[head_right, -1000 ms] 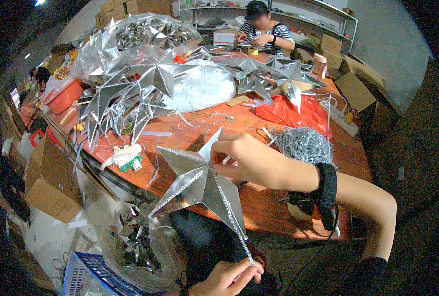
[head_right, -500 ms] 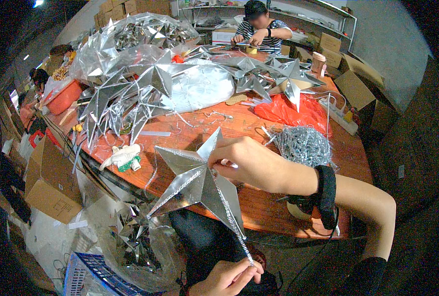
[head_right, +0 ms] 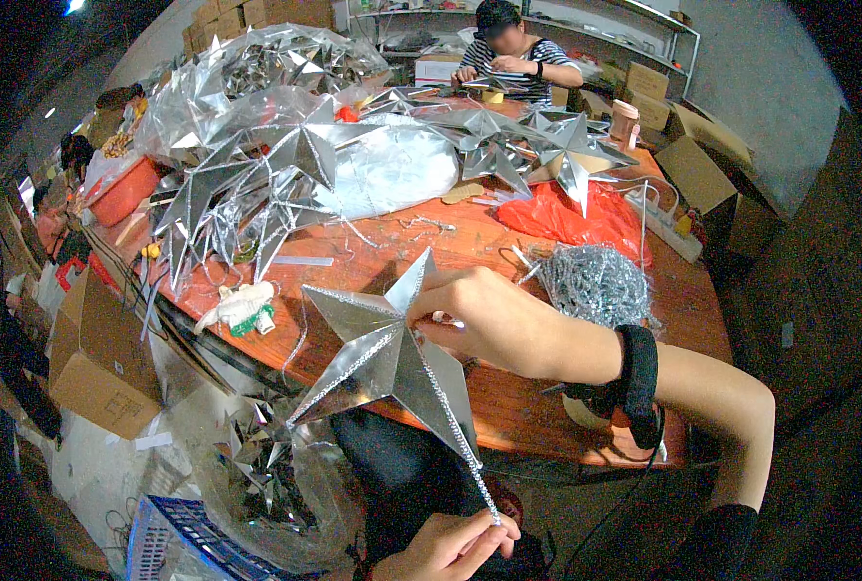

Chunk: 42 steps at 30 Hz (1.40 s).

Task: Assembling large 3D silver star decorations by gluing silver trim onto the seams.

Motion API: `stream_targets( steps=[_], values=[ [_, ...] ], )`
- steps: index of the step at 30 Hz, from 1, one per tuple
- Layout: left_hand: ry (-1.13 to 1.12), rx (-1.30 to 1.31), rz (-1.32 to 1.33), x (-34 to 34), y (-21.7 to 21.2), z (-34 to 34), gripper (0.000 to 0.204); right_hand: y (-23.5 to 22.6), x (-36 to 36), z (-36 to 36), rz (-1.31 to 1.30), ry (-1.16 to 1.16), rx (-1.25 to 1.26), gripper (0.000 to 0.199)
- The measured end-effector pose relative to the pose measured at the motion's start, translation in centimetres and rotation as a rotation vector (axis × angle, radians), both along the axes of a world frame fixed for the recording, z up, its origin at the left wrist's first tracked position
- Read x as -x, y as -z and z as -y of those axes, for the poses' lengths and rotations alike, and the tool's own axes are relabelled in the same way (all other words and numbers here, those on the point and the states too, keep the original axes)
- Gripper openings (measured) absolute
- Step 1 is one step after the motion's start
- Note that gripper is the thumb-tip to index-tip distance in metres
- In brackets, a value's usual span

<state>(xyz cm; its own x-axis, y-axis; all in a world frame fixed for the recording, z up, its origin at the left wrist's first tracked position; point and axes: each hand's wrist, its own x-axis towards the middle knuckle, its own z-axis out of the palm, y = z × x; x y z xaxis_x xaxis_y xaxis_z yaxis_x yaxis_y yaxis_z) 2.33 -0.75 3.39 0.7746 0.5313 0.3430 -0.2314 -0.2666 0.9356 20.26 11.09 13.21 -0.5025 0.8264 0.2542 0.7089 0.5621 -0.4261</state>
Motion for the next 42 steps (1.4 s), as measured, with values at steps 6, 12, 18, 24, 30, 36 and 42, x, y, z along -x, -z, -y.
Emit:
stream_targets(
  steps=[6,12,18,24,30,36,42],
  values=[
    [0.009,0.045,-0.006,-0.2,0.6,0.4,0.01,0.1,0.0,0.0,-0.022,-0.001,0.01,0.016],
    [0.012,0.07,-0.069,-0.4,1.2,0.4,0.01,0.4,-0.2,-0.1,-0.056,-0.009,0.004,0.015],
    [-0.05,0.037,-0.066,-0.1,1.6,0.5,0.009,0.6,0.3,-0.4,-0.095,-0.05,-0.003,0.014],
    [-0.036,0.066,-0.099,-0.4,1.8,0.5,0.01,0.4,-0.1,-0.1,-0.1,-0.018,0.011,0.013],
    [-0.037,0.068,-0.082,-0.6,1.5,0.5,0.01,0.3,0.0,0.0,-0.082,-0.024,-0.024,0.014],
    [-0.021,0.088,-0.096,-0.7,1.8,0.4,0.011,0.6,-0.2,0.1,-0.092,-0.02,-0.012,0.015],
    [-0.053,0.075,-0.105,-0.4,2.1,0.6,0.011,0.8,-0.1,-0.2,-0.074,-0.048,-0.046,0.016]
  ],
)
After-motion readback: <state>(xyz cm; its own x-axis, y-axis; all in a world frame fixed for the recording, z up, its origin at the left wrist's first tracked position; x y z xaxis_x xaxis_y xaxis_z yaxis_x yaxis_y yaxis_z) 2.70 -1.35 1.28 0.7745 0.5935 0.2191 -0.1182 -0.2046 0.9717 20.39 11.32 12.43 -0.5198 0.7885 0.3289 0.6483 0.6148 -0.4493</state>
